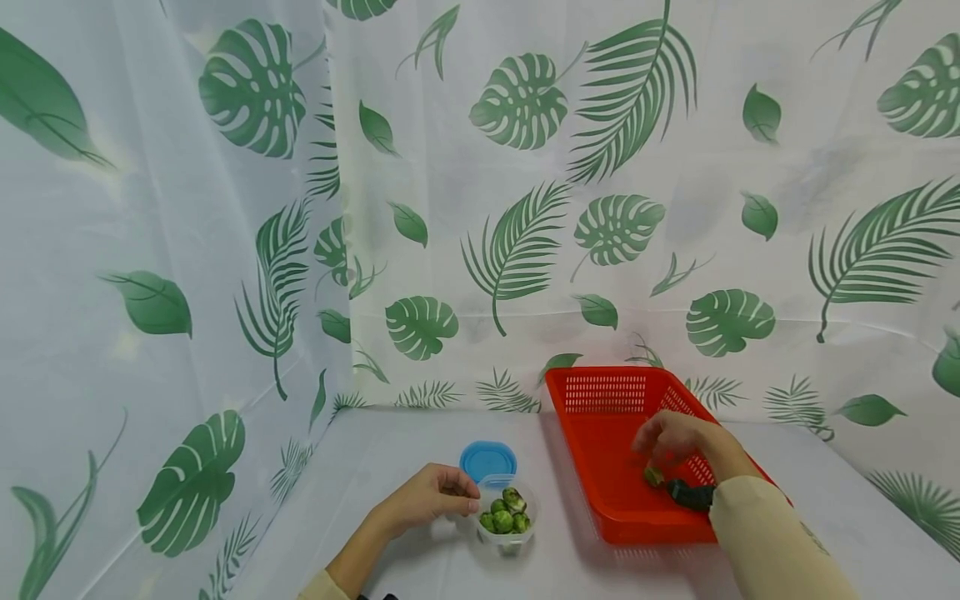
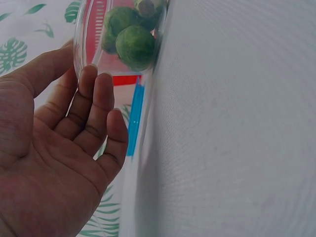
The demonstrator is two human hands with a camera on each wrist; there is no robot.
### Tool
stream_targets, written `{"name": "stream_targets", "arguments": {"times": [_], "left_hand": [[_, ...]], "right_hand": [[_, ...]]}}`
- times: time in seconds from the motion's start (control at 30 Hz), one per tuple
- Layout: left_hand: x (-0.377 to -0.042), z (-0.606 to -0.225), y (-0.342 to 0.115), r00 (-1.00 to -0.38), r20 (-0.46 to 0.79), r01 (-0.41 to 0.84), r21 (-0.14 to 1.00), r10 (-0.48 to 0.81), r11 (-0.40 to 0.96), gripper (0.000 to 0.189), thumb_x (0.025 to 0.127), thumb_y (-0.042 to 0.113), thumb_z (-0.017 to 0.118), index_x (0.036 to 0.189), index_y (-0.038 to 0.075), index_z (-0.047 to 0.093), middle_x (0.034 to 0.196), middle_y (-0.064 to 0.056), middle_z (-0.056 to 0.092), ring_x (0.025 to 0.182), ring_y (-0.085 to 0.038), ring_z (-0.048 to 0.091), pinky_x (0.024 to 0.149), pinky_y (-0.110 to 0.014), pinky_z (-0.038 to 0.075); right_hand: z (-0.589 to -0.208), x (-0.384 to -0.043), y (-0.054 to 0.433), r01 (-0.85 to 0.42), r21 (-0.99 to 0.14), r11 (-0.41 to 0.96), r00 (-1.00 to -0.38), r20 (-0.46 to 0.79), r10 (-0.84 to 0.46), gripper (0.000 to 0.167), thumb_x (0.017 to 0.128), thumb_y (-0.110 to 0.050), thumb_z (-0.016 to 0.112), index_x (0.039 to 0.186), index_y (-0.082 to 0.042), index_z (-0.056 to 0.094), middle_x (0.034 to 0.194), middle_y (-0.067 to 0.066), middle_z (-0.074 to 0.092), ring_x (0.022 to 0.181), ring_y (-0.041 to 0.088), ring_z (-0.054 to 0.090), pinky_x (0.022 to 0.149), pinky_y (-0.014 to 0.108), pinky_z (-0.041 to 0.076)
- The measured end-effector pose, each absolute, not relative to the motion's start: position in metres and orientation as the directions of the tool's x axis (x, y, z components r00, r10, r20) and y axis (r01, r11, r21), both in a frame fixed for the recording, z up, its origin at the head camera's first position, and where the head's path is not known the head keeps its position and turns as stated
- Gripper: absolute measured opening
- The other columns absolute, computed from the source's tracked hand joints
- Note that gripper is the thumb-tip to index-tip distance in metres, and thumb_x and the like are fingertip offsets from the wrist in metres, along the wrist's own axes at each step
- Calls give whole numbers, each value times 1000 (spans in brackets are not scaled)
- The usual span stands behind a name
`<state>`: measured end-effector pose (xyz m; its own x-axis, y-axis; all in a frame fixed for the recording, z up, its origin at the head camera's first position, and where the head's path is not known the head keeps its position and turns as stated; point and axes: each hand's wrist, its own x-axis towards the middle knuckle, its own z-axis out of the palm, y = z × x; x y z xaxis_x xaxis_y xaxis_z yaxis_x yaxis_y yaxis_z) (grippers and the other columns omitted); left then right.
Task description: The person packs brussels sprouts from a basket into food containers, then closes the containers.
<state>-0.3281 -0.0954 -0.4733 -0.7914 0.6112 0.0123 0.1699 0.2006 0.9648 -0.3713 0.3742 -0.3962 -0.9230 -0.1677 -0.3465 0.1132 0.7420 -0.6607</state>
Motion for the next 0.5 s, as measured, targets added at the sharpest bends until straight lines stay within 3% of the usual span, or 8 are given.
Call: {"name": "stream_targets", "arguments": {"times": [0.5], "left_hand": [[-326,-471,-96,-798,9,173,961,603,215,27,95,16,76,111,-5,72,92,0,72,84,-12,66,75,-28,52]], "right_hand": [[-400,-366,376,143,-657,740,-908,-385,-166,33,85,1,80,117,0,73,115,15,73,99,26,66,91,49,60]]}}
